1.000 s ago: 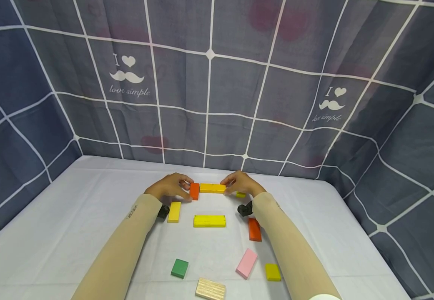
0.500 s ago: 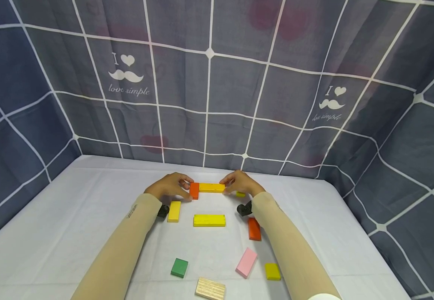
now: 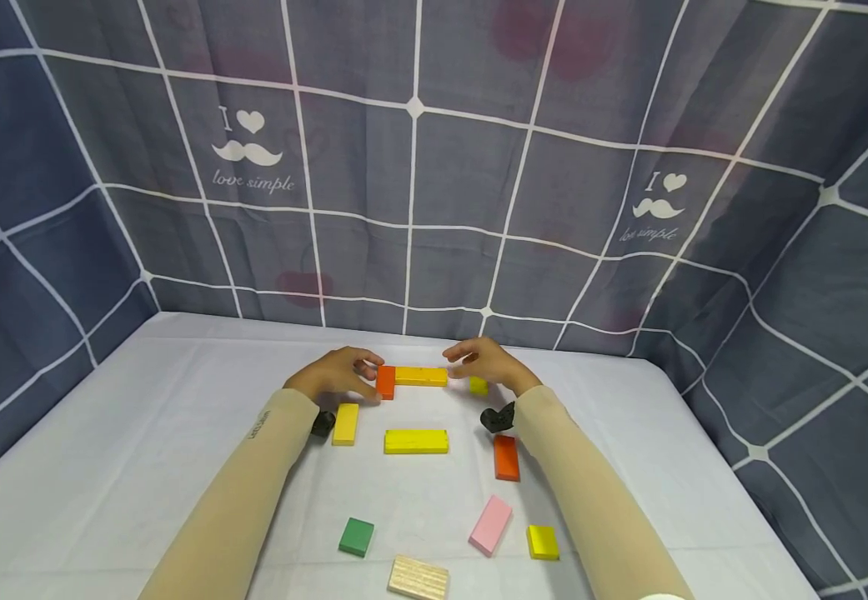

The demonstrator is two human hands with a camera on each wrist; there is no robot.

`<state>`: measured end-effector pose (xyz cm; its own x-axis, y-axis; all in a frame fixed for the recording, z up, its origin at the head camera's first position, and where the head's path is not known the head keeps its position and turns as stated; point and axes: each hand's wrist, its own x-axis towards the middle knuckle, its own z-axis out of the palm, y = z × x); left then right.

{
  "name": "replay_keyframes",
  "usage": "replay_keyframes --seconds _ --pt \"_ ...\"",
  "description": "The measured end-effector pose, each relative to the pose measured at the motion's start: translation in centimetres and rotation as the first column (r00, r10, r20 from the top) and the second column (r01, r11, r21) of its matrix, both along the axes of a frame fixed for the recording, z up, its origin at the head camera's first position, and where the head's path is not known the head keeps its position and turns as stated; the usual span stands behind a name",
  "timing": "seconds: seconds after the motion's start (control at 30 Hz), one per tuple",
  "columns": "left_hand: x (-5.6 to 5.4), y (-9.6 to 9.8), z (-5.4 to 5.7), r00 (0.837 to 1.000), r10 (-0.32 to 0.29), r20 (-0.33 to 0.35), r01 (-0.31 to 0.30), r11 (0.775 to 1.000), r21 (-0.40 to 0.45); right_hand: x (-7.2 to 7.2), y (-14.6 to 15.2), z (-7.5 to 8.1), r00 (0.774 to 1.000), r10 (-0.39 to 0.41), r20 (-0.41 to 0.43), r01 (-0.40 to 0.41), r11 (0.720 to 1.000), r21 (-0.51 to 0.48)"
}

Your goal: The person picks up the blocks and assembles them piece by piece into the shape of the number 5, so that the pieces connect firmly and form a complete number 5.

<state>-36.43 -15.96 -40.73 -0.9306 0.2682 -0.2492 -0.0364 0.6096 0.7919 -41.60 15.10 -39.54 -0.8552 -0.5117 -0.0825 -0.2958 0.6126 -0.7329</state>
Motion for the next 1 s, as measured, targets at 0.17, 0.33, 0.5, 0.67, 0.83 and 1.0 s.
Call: replay_keyframes --seconds 0.17,0.33,0.5,0.67,0.83,1.0 --pt "0.0 -0.2 0.0 1.0 -0.001 0.018 0.001 1.0 0.031 0.4 1.2 0.3 0.999 -0.04 0.031 0.043 0.994 -0.103" --pt "0.0 -0.3 0.0 1.0 -0.013 0.005 0.013 1.0 0.012 0.5 2.9 -0.2 0.996 -0.069 0.058 0.078 0.982 -0.17" --pt "0.0 -0.3 0.1 1.0 -0.026 -0.013 0.026 0.999 -0.02 0.7 4.4 -0.8 0.989 -0.079 0.125 0.108 0.963 -0.247" --pt "-0.1 -0.4 -0.1 0.999 -0.034 -0.017 0.034 0.999 -0.02 0.6 5.6 -1.4 0.98 -0.1 0.175 0.144 0.954 -0.262" --pt "-0.1 -0.5 -0.2 1.0 -0.025 -0.011 0.025 1.0 -0.003 0.4 6.2 -1.8 0.968 -0.123 0.219 0.177 0.954 -0.244" --pt "-0.1 -0.6 -0.2 0.999 -0.042 -0.018 0.042 0.999 0.0 0.2 6.6 -2.3 0.966 -0.116 0.229 0.171 0.957 -0.235"
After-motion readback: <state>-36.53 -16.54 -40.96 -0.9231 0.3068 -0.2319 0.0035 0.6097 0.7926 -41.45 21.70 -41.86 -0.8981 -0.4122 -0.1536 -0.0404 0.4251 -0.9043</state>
